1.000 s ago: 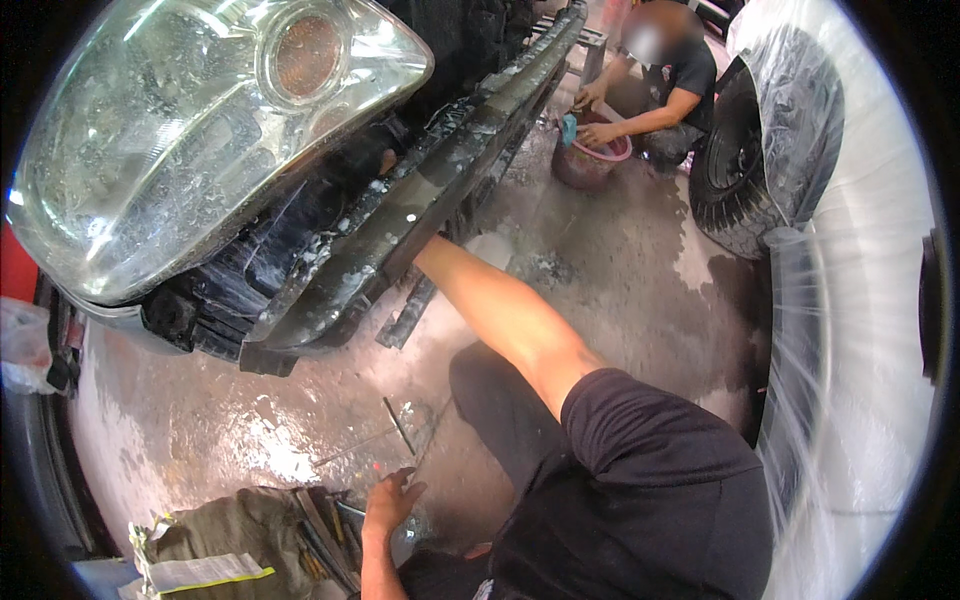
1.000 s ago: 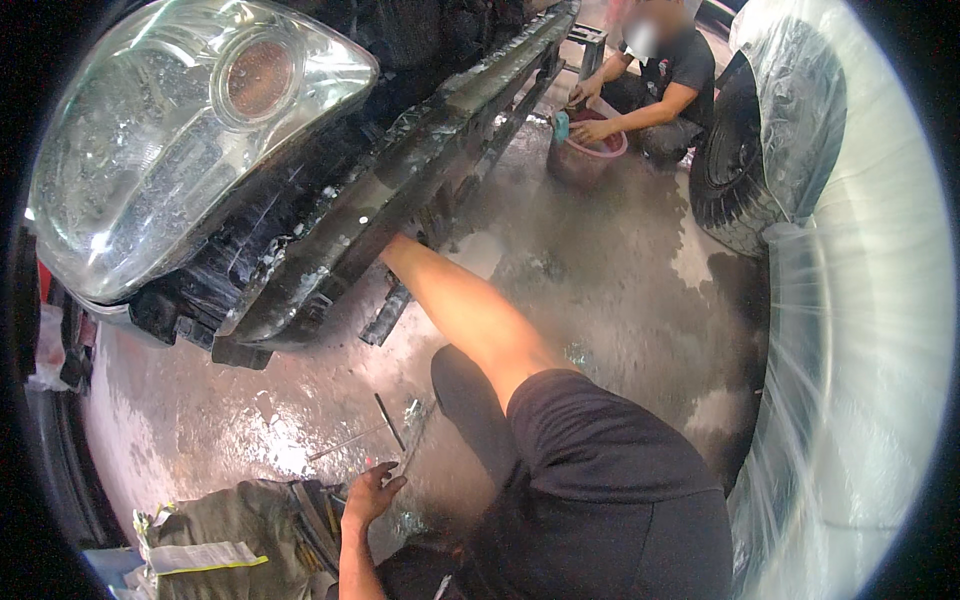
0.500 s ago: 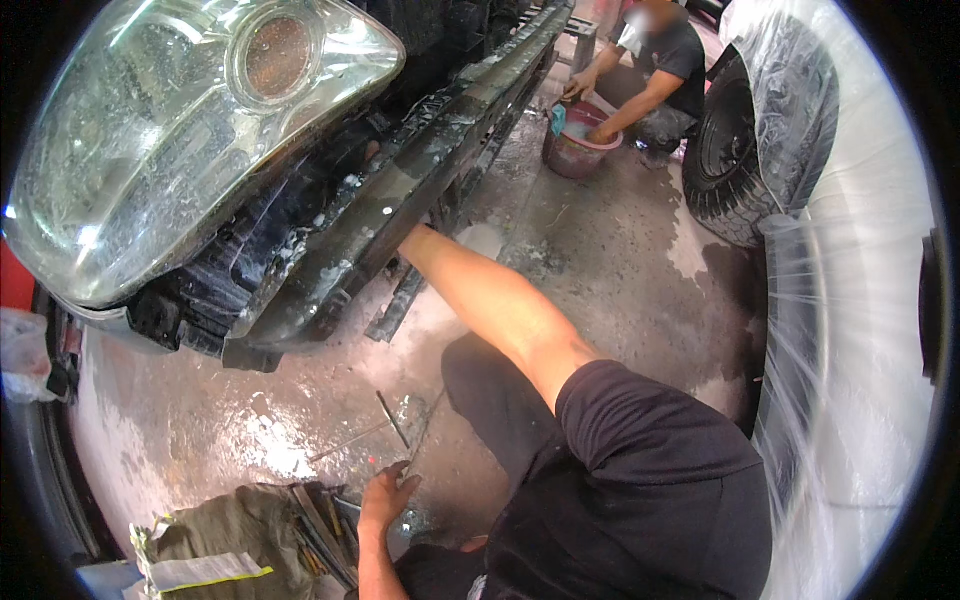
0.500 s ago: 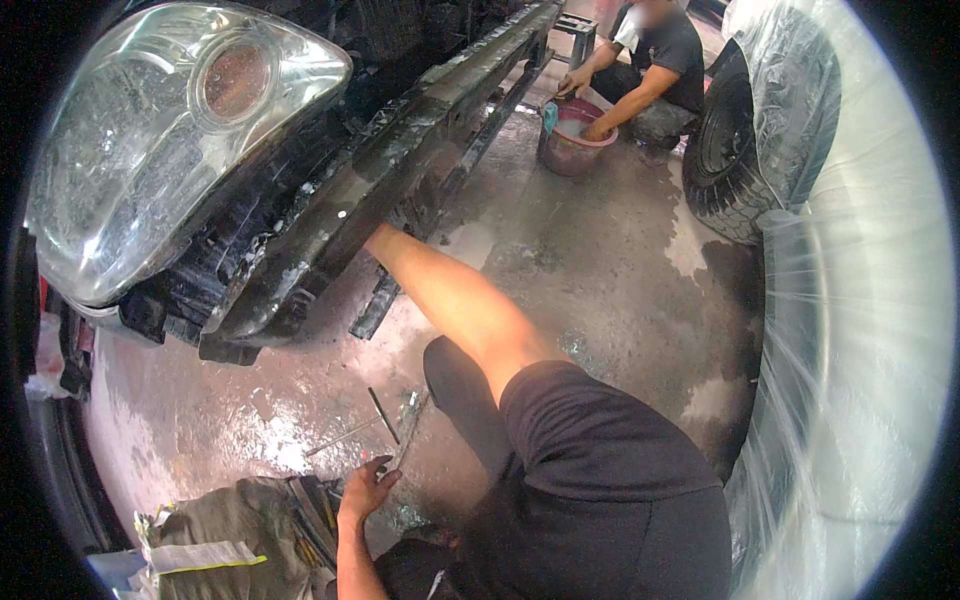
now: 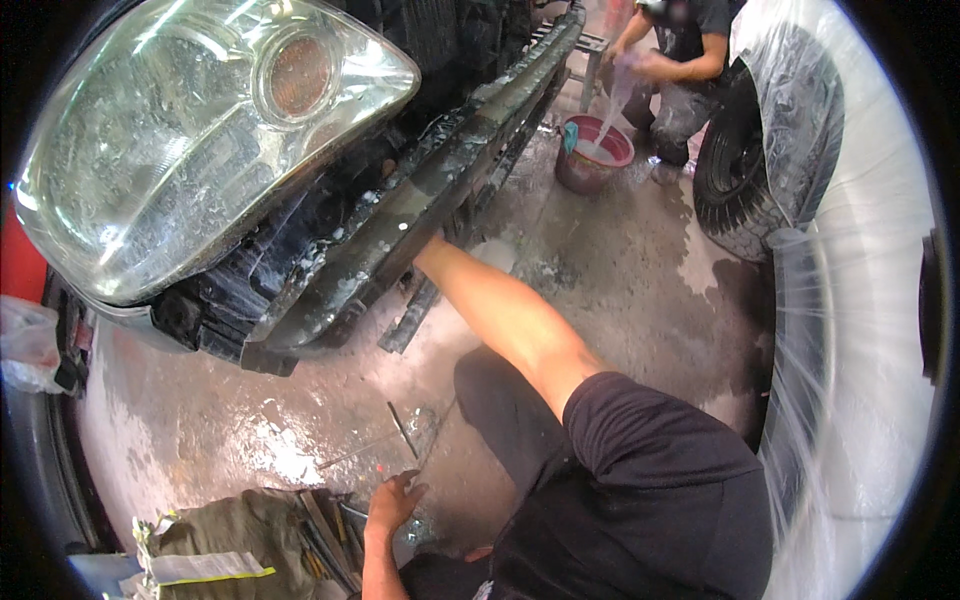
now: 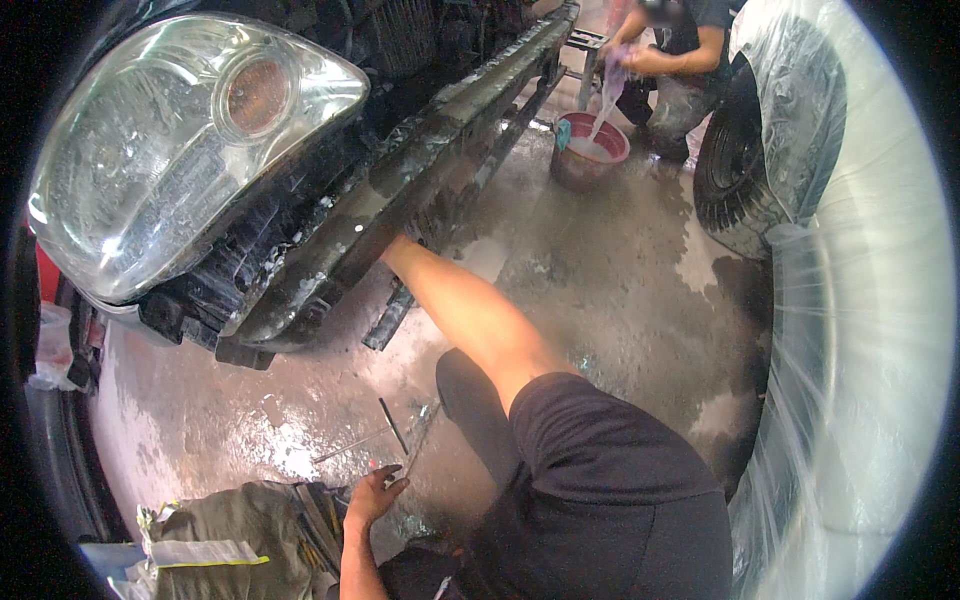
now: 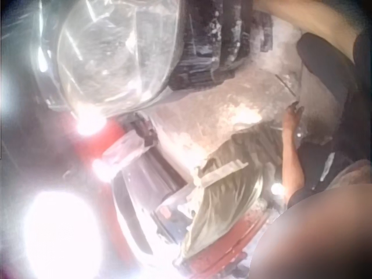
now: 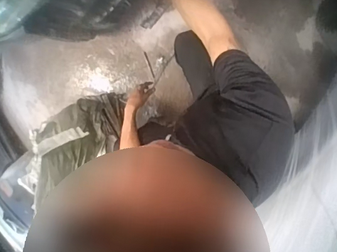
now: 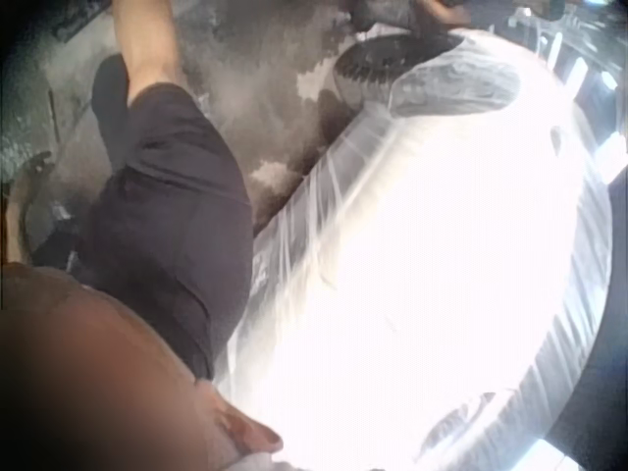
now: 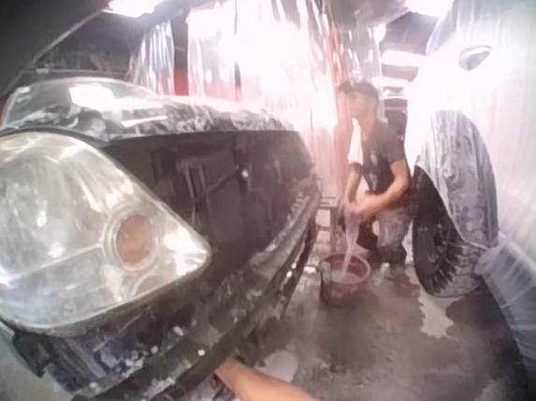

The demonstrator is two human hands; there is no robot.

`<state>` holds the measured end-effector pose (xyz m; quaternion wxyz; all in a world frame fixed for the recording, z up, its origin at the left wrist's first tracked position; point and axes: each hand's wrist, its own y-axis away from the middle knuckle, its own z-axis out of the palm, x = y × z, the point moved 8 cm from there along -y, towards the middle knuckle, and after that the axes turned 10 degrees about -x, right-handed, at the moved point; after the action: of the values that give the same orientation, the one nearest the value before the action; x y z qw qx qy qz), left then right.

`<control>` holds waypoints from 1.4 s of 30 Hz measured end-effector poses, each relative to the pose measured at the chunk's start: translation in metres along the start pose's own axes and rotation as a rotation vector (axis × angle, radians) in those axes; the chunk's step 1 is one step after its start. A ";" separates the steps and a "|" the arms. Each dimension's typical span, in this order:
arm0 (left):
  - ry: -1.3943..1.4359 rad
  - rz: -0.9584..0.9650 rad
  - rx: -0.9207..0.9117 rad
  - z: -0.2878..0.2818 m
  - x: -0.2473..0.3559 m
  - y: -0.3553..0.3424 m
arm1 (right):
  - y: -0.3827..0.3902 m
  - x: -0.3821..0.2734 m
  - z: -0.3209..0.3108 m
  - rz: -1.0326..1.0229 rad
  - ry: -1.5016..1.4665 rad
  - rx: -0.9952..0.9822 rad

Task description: The person kneels under the front bumper of a car and uses a wrench to tighten bolts securing the headlight assembly. They then stand and adjust the headlight lens and surrounding trim by hand, pressing and aligning the components. Another person is visible nearby working on the vehicle.

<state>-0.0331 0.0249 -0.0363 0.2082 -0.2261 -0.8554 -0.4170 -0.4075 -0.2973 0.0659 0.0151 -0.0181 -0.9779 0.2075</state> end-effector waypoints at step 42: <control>-0.207 -0.001 -0.146 0.048 0.052 0.060 | 0.229 -0.274 -0.046 -0.500 -1.066 -0.260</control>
<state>-0.0499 0.1072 0.0018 0.1014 -0.2822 -0.8397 -0.4528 -0.1254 -0.0806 0.0083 -0.4311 0.3173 -0.8428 0.0568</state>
